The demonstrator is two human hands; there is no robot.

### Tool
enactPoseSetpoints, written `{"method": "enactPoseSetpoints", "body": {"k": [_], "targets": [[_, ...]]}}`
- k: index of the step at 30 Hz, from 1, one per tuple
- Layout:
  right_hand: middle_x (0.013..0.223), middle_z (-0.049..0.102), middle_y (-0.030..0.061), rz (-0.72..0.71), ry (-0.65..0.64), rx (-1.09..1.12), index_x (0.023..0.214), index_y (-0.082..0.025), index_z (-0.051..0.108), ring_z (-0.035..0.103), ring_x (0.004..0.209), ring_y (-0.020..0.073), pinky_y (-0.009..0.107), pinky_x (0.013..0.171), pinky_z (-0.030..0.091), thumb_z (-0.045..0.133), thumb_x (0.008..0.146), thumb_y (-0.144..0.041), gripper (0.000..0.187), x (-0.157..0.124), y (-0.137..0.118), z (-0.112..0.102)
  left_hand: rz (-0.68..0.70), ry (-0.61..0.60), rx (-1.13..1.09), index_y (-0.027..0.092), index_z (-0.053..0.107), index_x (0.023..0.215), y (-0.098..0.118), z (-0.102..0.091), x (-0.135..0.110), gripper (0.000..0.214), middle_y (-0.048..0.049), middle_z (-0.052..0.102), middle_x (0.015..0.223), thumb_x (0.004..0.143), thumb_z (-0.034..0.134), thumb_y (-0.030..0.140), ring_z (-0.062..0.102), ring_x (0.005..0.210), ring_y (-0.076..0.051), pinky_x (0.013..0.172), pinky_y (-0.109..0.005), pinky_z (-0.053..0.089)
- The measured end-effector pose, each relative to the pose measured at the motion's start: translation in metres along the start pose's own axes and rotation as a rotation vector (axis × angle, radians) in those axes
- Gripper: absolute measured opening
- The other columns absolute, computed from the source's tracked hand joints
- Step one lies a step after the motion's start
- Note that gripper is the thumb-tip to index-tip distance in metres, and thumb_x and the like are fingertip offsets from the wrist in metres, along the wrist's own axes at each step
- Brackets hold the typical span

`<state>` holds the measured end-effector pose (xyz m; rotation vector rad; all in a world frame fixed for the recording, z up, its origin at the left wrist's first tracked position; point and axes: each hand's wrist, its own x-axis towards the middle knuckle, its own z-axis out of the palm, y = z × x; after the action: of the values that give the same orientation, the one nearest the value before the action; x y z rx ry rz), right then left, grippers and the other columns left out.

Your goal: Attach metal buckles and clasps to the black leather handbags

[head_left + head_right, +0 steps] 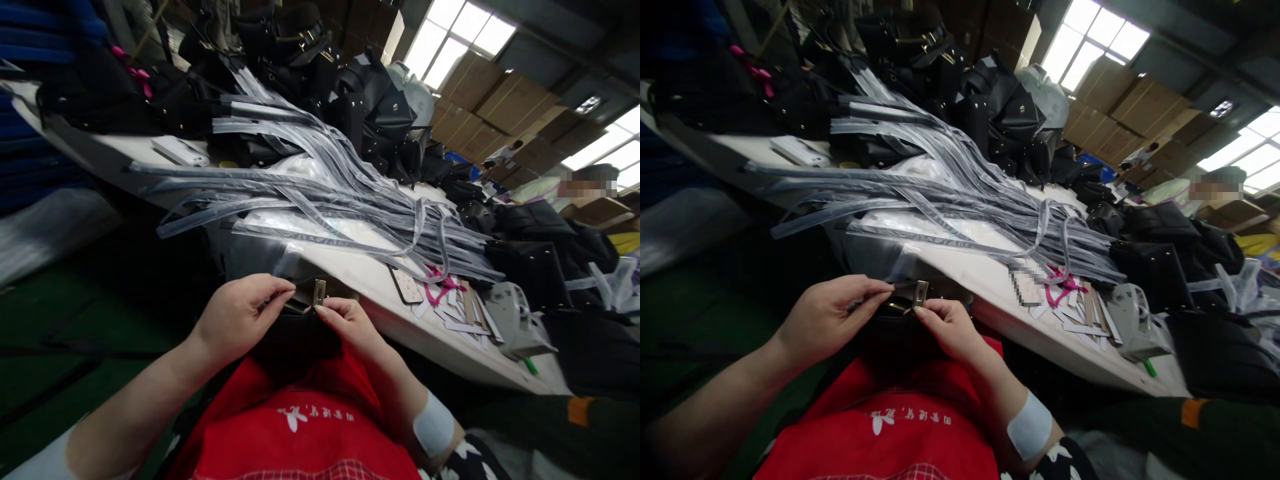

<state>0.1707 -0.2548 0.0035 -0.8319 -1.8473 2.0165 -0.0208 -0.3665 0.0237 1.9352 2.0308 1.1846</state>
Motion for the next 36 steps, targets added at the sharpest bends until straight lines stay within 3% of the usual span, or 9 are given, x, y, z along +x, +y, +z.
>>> {"method": "enactPoseSetpoints", "body": {"k": [4, 8, 12, 16, 23, 26, 32, 34, 36], "targets": [[0.063, 0.063, 0.0005, 0.033, 0.082, 0.141, 0.078, -0.013, 0.074, 0.049, 0.059, 0.0105, 0.023, 0.059, 0.037, 0.070, 0.074, -0.054, 0.041, 0.007, 0.004, 0.004, 0.252, -0.094, 0.169, 0.019, 0.068, 0.106, 0.016, 0.000, 0.008, 0.026, -0.0027, 0.065, 0.079, 0.095, 0.046, 0.028, 0.062, 0.068, -0.015, 0.062, -0.025, 0.047], [0.063, 0.063, 0.0005, 0.023, 0.104, 0.145, 0.076, -0.013, 0.074, 0.048, 0.059, 0.0103, 0.023, 0.058, 0.038, 0.069, 0.074, -0.056, 0.043, 0.009, 0.006, 0.005, 0.409, -0.216, 0.436, 0.014, 0.065, 0.112, 0.021, 0.008, 0.016, 0.029, -0.0058, 0.065, 0.080, 0.094, 0.043, 0.019, 0.060, 0.068, -0.019, 0.058, -0.030, 0.046], [0.067, 0.065, 0.0009, -0.034, 0.103, 0.056, 0.078, -0.014, 0.073, 0.052, 0.062, 0.0121, 0.024, 0.061, 0.041, 0.061, 0.080, -0.053, 0.041, 0.009, 0.003, 0.005, 0.465, -0.327, 0.524, 0.013, 0.065, 0.108, 0.023, 0.012, 0.023, 0.029, -0.0080, 0.066, 0.084, 0.091, 0.041, 0.012, 0.060, 0.071, -0.020, 0.060, -0.032, 0.047], [0.077, 0.069, 0.0013, -0.117, 0.047, -0.117, 0.085, -0.016, 0.073, 0.060, 0.076, 0.0168, 0.027, 0.072, 0.047, 0.053, 0.086, -0.037, 0.028, 0.007, -0.003, 0.005, 0.509, -0.388, 0.592, 0.013, 0.066, 0.091, 0.025, 0.017, 0.025, 0.025, -0.0086, 0.064, 0.079, 0.087, 0.042, 0.008, 0.057, 0.067, -0.021, 0.055, -0.033, 0.043], [0.087, 0.072, 0.0007, -0.187, 0.034, -0.257, 0.093, -0.017, 0.071, 0.065, 0.086, 0.0190, 0.029, 0.082, 0.049, 0.052, 0.084, -0.021, 0.022, 0.002, -0.008, 0.005, 0.598, -0.328, 0.646, 0.014, 0.065, 0.084, 0.029, 0.024, 0.024, 0.024, -0.0070, 0.062, 0.073, 0.085, 0.042, 0.005, 0.055, 0.062, -0.020, 0.051, -0.033, 0.039], [0.088, 0.072, 0.0011, -0.192, 0.036, -0.278, 0.092, -0.015, 0.071, 0.064, 0.086, 0.0187, 0.029, 0.082, 0.049, 0.054, 0.084, -0.022, 0.020, -0.001, -0.009, 0.003, 0.522, -0.294, 0.541, 0.016, 0.065, 0.083, 0.025, 0.022, 0.028, 0.021, -0.0054, 0.062, 0.074, 0.087, 0.045, 0.012, 0.056, 0.065, -0.019, 0.054, -0.031, 0.040], [0.085, 0.072, 0.0009, -0.180, 0.017, -0.339, 0.090, -0.015, 0.071, 0.064, 0.078, 0.0170, 0.025, 0.071, 0.049, 0.054, 0.087, -0.029, 0.022, -0.005, -0.010, -0.001, 0.125, -0.276, 0.062, 0.020, 0.065, 0.080, 0.017, 0.018, 0.041, 0.020, -0.0016, 0.063, 0.075, 0.088, 0.047, 0.026, 0.059, 0.070, -0.014, 0.064, -0.026, 0.044], [0.086, 0.073, 0.0021, -0.197, 0.091, -0.425, 0.091, -0.016, 0.071, 0.065, 0.077, 0.0172, 0.025, 0.070, 0.049, 0.055, 0.088, -0.033, 0.024, -0.007, -0.011, -0.001, 0.070, -0.288, -0.033, 0.020, 0.064, 0.079, 0.017, 0.018, 0.042, 0.019, -0.0016, 0.063, 0.076, 0.086, 0.048, 0.026, 0.060, 0.072, -0.015, 0.066, -0.026, 0.046], [0.087, 0.074, 0.0035, -0.243, 0.253, -0.601, 0.093, -0.018, 0.071, 0.066, 0.077, 0.0179, 0.026, 0.072, 0.048, 0.056, 0.087, -0.037, 0.025, -0.009, -0.014, 0.001, 0.057, -0.276, -0.048, 0.020, 0.064, 0.080, 0.019, 0.019, 0.040, 0.018, -0.0020, 0.063, 0.076, 0.086, 0.048, 0.025, 0.060, 0.074, -0.015, 0.067, -0.026, 0.046]]}}
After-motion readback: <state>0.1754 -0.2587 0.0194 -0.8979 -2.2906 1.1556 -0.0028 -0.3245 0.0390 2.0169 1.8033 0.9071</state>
